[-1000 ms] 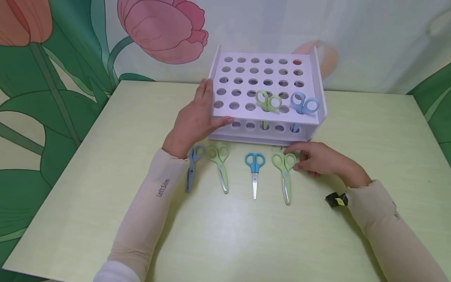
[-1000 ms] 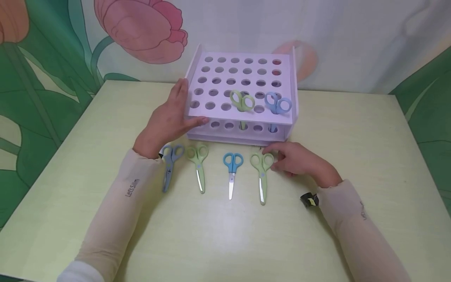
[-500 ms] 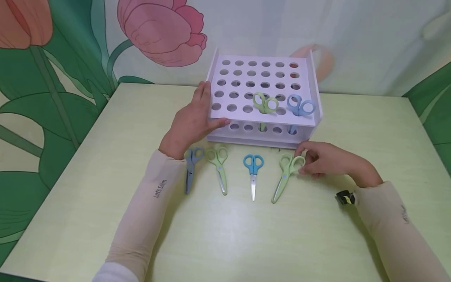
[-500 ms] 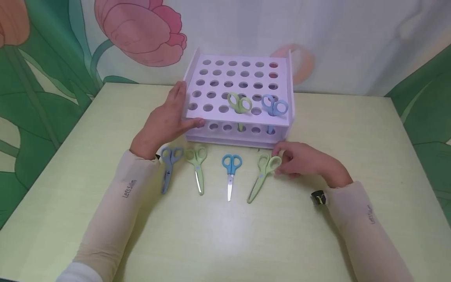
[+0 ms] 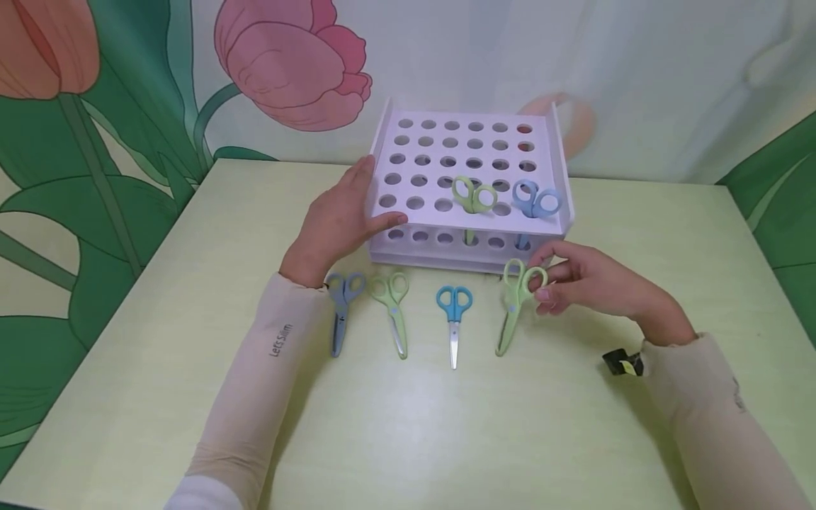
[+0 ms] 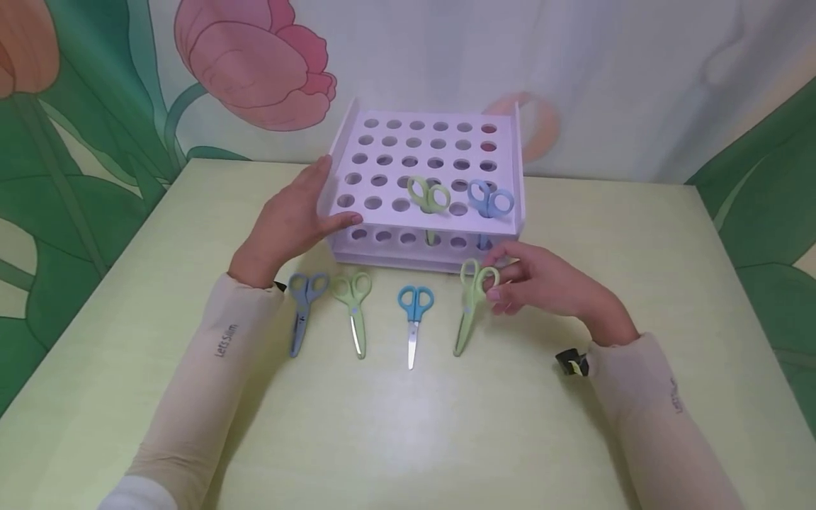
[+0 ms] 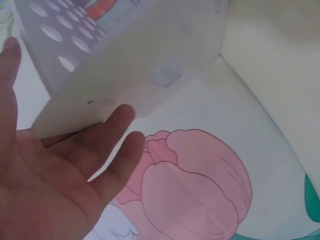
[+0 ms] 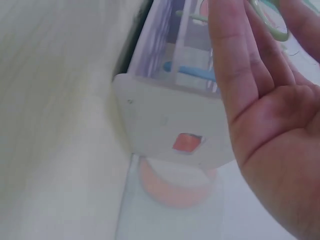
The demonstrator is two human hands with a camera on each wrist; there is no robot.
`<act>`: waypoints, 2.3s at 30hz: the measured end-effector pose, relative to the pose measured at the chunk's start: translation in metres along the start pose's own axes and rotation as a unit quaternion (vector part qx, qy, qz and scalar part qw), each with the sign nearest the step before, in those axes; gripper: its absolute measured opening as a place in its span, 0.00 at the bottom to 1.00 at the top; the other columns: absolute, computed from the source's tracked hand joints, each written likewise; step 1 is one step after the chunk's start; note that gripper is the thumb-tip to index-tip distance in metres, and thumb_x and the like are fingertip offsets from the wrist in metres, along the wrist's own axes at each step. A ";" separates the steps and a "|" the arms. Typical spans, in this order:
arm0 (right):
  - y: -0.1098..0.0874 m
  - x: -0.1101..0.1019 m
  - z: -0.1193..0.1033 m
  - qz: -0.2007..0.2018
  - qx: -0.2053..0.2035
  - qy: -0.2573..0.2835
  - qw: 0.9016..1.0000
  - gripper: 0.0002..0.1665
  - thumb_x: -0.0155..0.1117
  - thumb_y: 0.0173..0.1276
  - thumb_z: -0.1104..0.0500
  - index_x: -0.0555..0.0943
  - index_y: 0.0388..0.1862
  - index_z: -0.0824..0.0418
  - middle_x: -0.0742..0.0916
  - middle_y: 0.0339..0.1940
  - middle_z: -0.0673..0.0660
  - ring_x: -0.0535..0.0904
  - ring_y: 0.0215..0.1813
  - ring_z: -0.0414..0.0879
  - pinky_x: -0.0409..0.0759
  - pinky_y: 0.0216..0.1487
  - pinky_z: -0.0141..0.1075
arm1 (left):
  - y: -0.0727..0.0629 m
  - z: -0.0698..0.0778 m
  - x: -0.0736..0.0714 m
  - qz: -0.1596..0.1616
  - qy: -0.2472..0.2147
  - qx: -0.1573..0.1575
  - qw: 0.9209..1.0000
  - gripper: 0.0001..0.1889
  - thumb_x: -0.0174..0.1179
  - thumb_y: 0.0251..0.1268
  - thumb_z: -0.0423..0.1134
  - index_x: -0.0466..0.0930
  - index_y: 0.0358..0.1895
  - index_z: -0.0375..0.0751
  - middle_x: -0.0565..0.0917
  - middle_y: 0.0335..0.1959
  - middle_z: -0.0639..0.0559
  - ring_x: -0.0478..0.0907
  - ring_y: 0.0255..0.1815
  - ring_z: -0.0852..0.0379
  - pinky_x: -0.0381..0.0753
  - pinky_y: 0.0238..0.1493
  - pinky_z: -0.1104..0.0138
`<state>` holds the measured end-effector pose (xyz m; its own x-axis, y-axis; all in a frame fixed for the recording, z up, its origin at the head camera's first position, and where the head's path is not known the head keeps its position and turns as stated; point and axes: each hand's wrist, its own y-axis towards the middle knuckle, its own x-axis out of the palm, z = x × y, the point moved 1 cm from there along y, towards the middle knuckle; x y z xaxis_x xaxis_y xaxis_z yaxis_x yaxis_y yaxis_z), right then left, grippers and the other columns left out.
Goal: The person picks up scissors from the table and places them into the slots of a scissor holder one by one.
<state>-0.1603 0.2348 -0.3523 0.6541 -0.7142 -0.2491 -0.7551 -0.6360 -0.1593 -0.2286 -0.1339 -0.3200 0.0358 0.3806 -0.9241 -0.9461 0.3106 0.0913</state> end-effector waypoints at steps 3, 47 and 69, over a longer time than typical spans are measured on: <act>-0.002 0.002 -0.005 0.009 -0.024 -0.006 1.000 0.15 0.60 0.73 0.72 0.69 0.55 0.70 0.86 0.41 0.63 0.87 0.40 0.64 0.85 0.41 0.49 | 0.003 -0.002 0.002 0.000 -0.018 0.002 1.000 0.59 0.67 0.60 0.65 0.40 0.83 0.40 0.45 0.83 0.45 0.60 0.76 0.45 0.68 0.66 0.52; 0.083 0.036 -0.109 0.335 -0.325 0.076 0.881 0.10 0.62 0.73 0.70 0.83 0.50 0.74 0.87 0.33 0.62 0.88 0.31 0.51 0.85 0.37 0.39 | 0.005 0.002 0.011 0.024 -0.044 0.019 0.999 0.66 0.76 0.52 0.61 0.38 0.82 0.34 0.44 0.83 0.41 0.57 0.75 0.46 0.78 0.53 0.54; 0.120 0.067 -0.095 0.331 -0.222 -0.029 0.916 0.18 0.60 0.75 0.69 0.81 0.62 0.69 0.89 0.47 0.64 0.85 0.27 0.44 0.82 0.30 0.31 | 0.005 -0.001 0.013 0.031 -0.050 0.027 0.998 0.66 0.75 0.52 0.61 0.40 0.81 0.34 0.44 0.82 0.41 0.56 0.76 0.46 0.76 0.57 0.56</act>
<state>-0.2031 0.0832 -0.2976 0.0451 -0.9782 -0.2028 -0.8845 -0.1334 0.4470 -0.2336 -0.1281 -0.3322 0.0122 0.4846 -0.8746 -0.9288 0.3295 0.1696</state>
